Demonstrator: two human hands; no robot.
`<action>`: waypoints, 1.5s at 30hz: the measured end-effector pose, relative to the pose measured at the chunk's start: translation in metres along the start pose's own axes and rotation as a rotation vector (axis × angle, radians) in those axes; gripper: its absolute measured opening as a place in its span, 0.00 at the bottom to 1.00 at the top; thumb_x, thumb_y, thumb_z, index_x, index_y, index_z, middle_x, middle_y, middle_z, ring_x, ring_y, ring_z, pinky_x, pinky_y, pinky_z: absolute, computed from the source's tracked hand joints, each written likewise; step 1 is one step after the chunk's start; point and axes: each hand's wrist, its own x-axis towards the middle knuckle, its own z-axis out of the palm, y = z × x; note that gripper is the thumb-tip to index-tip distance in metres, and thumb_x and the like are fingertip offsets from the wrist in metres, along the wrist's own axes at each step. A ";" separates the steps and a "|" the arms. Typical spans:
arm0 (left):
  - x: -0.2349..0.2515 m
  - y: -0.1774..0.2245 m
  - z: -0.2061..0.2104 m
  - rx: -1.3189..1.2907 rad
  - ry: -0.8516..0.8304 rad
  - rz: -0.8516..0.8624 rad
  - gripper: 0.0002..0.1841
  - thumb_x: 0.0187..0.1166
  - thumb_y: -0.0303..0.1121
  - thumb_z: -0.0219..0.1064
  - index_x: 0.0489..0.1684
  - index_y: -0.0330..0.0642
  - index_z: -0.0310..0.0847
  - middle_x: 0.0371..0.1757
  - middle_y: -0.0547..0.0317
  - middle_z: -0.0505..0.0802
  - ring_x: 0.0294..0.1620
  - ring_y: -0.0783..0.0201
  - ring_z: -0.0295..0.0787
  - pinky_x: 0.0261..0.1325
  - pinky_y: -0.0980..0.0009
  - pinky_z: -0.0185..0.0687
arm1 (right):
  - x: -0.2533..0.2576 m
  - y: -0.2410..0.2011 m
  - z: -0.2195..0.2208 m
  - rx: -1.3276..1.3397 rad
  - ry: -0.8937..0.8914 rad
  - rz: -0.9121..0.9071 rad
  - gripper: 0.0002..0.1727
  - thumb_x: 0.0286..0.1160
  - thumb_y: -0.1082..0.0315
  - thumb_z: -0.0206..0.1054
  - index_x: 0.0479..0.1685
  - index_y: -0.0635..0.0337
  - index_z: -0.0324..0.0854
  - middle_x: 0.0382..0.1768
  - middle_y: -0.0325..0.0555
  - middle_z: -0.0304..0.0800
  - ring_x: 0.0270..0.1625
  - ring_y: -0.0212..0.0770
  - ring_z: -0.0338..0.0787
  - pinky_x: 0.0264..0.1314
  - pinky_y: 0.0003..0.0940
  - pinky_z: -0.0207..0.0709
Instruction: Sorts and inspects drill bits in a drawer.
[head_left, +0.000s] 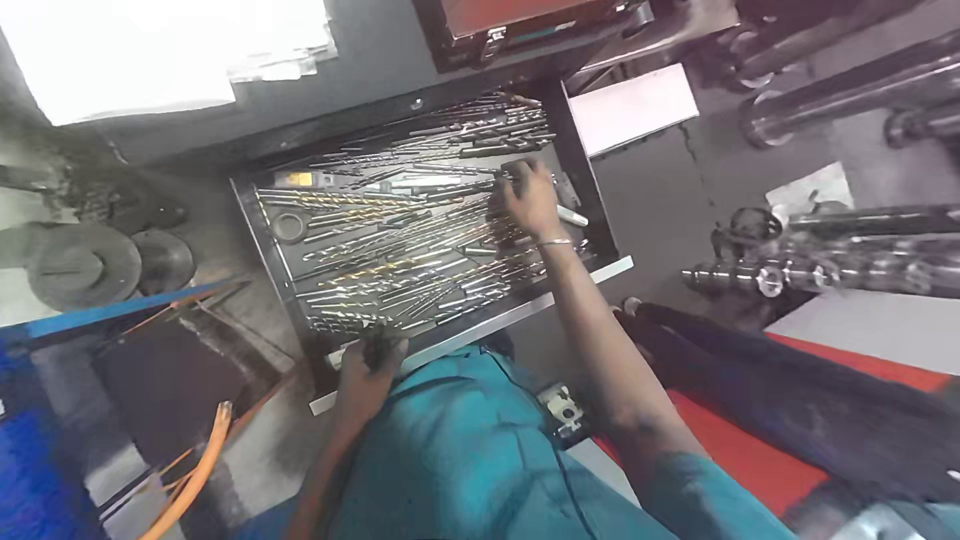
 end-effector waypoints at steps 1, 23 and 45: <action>0.000 0.000 0.000 0.000 0.007 -0.008 0.09 0.75 0.31 0.71 0.48 0.39 0.87 0.40 0.71 0.95 0.39 0.79 0.91 0.46 0.78 0.89 | -0.001 0.005 -0.003 -0.007 0.014 0.022 0.20 0.81 0.59 0.63 0.66 0.58 0.85 0.71 0.61 0.81 0.76 0.63 0.79 0.79 0.62 0.71; 0.003 -0.005 -0.001 -0.060 -0.033 0.050 0.08 0.78 0.35 0.72 0.51 0.49 0.87 0.43 0.75 0.96 0.37 0.80 0.90 0.43 0.81 0.87 | 0.041 0.013 -0.003 -0.184 -0.130 0.109 0.37 0.72 0.59 0.69 0.86 0.52 0.69 0.90 0.60 0.59 0.91 0.68 0.58 0.79 0.76 0.62; 0.002 -0.010 -0.003 -0.088 -0.059 0.082 0.08 0.79 0.35 0.71 0.50 0.48 0.89 0.41 0.72 0.96 0.32 0.80 0.88 0.37 0.82 0.84 | 0.065 -0.008 -0.004 -0.291 -0.152 -0.024 0.37 0.62 0.59 0.76 0.80 0.48 0.77 0.78 0.66 0.73 0.79 0.73 0.70 0.67 0.78 0.66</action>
